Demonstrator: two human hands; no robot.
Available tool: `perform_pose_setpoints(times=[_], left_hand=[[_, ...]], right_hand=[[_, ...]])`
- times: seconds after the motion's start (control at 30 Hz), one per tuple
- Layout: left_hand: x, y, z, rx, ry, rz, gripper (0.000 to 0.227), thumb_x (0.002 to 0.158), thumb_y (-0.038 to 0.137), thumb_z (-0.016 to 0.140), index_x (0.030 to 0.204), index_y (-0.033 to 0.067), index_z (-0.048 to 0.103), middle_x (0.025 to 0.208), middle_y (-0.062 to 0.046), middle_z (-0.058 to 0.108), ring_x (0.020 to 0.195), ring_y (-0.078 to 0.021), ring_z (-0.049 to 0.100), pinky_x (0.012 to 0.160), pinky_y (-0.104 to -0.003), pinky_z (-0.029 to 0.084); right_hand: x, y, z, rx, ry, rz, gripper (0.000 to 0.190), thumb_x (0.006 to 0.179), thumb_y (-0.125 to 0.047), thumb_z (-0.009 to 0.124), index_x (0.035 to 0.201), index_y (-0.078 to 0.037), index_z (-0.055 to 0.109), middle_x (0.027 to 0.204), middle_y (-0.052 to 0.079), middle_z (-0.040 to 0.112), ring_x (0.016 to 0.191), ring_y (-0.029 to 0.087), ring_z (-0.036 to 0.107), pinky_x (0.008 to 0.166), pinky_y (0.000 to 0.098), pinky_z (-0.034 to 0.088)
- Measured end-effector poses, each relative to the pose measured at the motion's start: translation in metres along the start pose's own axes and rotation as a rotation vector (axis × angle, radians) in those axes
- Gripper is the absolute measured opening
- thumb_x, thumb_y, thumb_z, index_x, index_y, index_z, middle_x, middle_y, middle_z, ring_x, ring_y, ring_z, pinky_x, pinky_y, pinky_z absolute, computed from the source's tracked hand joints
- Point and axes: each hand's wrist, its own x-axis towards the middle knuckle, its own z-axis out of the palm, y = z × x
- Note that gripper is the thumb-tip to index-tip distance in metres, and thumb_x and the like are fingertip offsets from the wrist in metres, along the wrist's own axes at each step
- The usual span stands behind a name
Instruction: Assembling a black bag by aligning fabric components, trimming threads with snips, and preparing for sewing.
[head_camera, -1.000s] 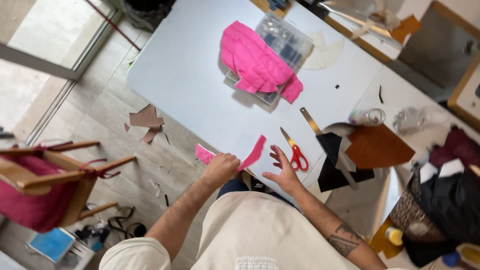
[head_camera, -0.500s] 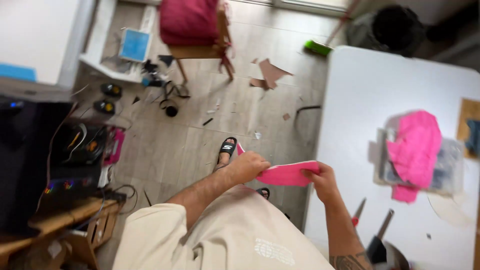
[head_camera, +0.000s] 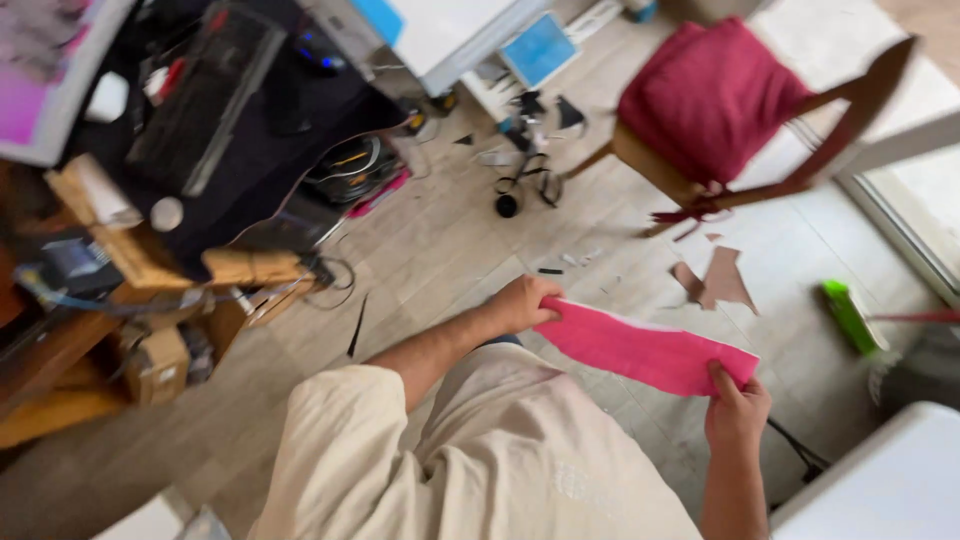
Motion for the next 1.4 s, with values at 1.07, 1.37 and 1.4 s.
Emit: perform_pose_setpoints(times=[1.07,1.37,1.4], left_hand=[[0.34,-0.251,-0.357,-0.334,1.569,-0.849,0.063,0.089,0.017,0.083,0.144,0.0094,0.053,0.122,-0.018,0.07,0.106,-0.0261,0.075,0.086,-0.038,0.063],[0.31,-0.13,-0.22,0.123,0.489,-0.944,0.059,0.094,0.02,0.073,0.147,0.0064,0.052,0.163,-0.024,0.029,0.149,-0.0398,0.036,0.115,-0.044,0.045],[0.292,-0.129,-0.191,0.076,0.398,-0.965,0.057,0.092,0.02,0.072,0.145,0.0092,0.054,0.164,-0.02,0.028,0.148,-0.0379,0.039,0.115,-0.042,0.046]], right_hand=[[0.534,-0.21,0.687,-0.823,-0.777,-0.443,0.059,0.099,-0.02,0.077,0.149,-0.007,0.047,0.128,0.025,0.065,0.111,0.037,0.07,0.085,0.0508,0.063],[0.487,-0.16,0.695,-1.44,-1.184,-0.923,0.069,0.098,-0.035,0.068,0.156,-0.008,0.043,0.16,0.016,0.042,0.152,0.035,0.029,0.12,0.0551,0.031],[0.488,-0.153,0.702,-1.554,-1.251,-0.955,0.076,0.096,-0.042,0.068,0.159,-0.01,0.038,0.165,0.012,0.035,0.155,0.032,0.025,0.122,0.0572,0.026]])
